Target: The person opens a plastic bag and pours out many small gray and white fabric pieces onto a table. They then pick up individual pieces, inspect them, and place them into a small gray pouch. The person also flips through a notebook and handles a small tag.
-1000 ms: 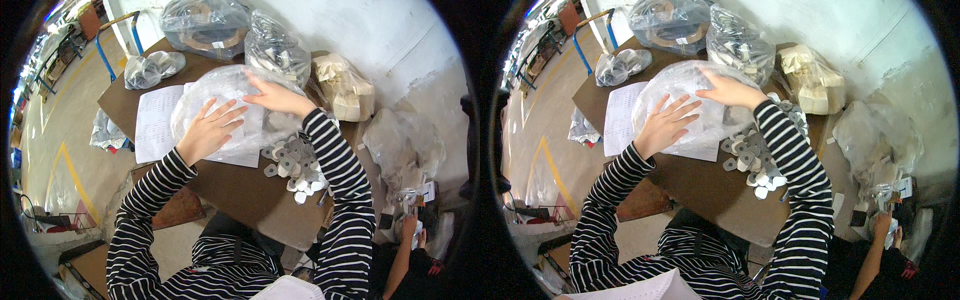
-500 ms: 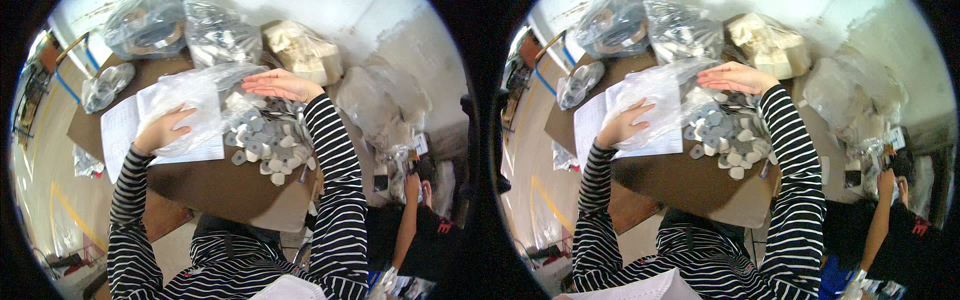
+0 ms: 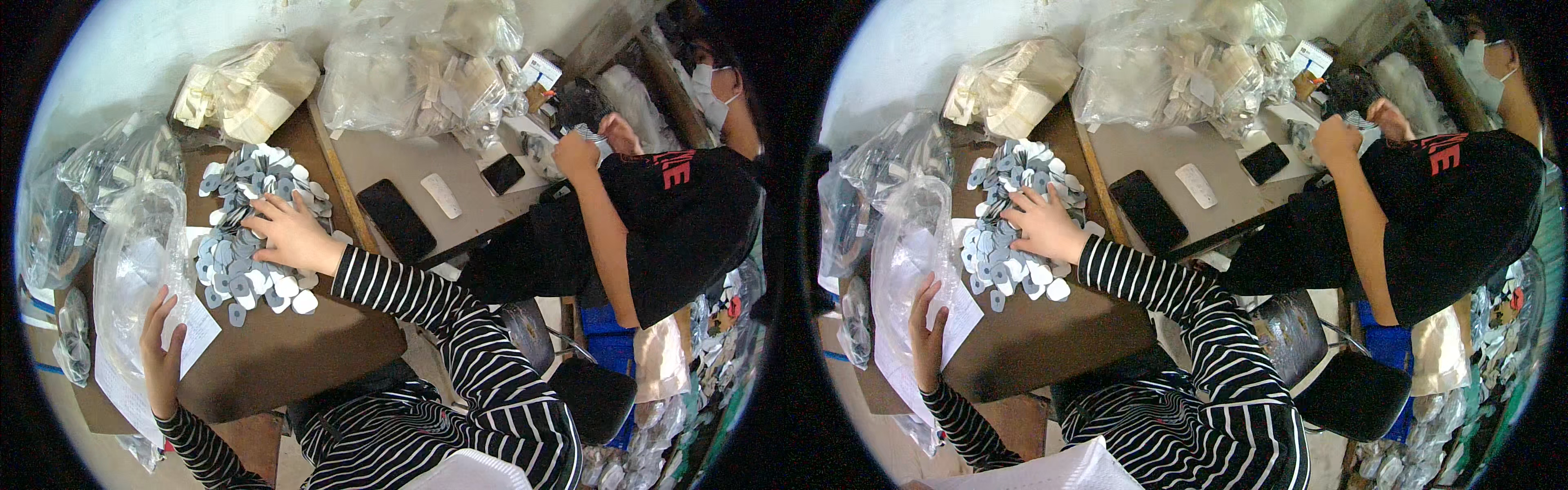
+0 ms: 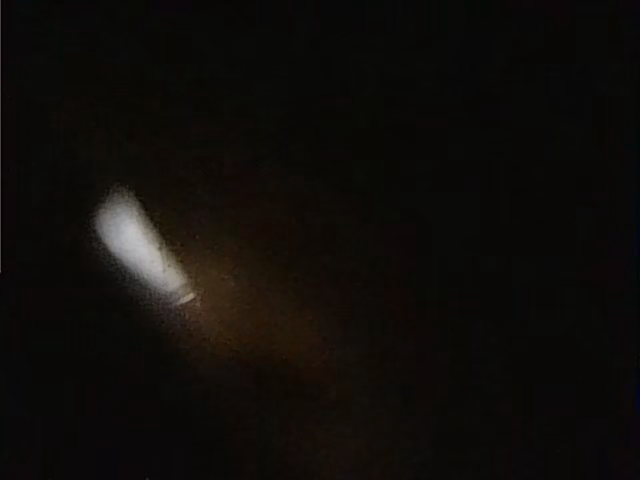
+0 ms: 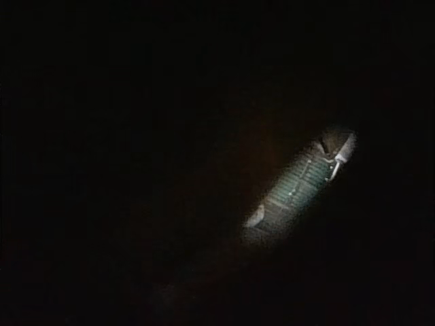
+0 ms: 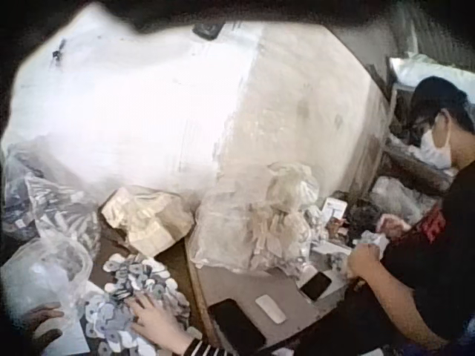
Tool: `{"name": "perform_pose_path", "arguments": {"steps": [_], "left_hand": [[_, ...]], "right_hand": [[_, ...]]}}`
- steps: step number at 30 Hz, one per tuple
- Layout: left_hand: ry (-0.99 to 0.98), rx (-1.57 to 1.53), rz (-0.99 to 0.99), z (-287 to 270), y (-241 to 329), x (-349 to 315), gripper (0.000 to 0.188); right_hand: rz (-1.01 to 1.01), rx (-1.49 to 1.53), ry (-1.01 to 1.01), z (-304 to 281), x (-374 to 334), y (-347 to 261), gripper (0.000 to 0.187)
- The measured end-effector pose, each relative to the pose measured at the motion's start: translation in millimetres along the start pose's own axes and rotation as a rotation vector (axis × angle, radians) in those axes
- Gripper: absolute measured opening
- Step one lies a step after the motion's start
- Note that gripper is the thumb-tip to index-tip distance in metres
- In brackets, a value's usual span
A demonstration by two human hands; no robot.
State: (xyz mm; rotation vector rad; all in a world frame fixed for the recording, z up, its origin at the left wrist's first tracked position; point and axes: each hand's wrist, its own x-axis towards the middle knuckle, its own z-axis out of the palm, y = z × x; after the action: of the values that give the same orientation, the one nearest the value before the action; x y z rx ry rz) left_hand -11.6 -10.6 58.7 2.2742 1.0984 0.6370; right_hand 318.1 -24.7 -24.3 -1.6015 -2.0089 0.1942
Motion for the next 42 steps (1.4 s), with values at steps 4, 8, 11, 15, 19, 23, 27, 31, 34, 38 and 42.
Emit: {"name": "perform_pose_path", "arguments": {"steps": [4, 8, 11, 15, 19, 23, 27, 31, 34, 38, 42], "left_hand": [[0.036, -0.014, 0.005, 2.4, 11.9, -4.7, 0.041], [0.07, -0.044, -0.043, 5.9, 30.9, -18.6, 0.035], [0.068, -0.054, -0.052, 20.4, 42.0, -15.2, 0.032], [0.231, 0.124, -0.003, 35.3, 28.1, -14.3, 0.034], [0.509, 0.383, -0.112, 25.0, 2.0, -22.7, 0.054], [0.412, 0.488, -0.298, 26.3, -45.7, -42.1, 0.083], [0.284, 0.41, -0.325, 39.6, -43.5, -48.5, 0.084], [0.355, 0.358, -0.268, 37.5, -44.5, -52.7, 0.08], [0.366, 0.353, -0.288, 30.4, -43.3, -53.7, 0.081], [0.297, 0.342, -0.332, 35.2, -38.6, -52.9, 0.08], [0.284, 0.288, -0.314, 45.7, -56.2, -57.5, 0.066]], "right_hand": [[0.061, 0.182, 0.074, 1.1, 5.4, 10.2, 0.04], [0.028, 0.194, 0.204, -1.3, 13.9, -5.1, 0.047], [-0.049, 0.109, 0.199, 10.6, 16.6, 6.4, 0.051], [0.008, 0.237, 0.188, 4.7, 24.8, 11.8, 0.028], [0.027, 0.217, 0.184, -5.1, 21.3, 20.1, 0.03], [-0.05, 0.207, 0.071, -16.1, 20.3, 9.3, 0.042], [0.043, 0.208, 0.055, -16.7, 20.3, 6.6, 0.035], [0.062, 0.259, 0.089, -27.7, 27.2, 8.5, 0.036], [0.106, 0.467, 0.084, -32.6, 32.2, 13.4, 0.036], [0.225, 0.783, 0.024, -36.1, 34.2, 18.2, 0.037], [0.173, 0.757, -0.008, -33.4, 31.3, 16.6, 0.04]]}}
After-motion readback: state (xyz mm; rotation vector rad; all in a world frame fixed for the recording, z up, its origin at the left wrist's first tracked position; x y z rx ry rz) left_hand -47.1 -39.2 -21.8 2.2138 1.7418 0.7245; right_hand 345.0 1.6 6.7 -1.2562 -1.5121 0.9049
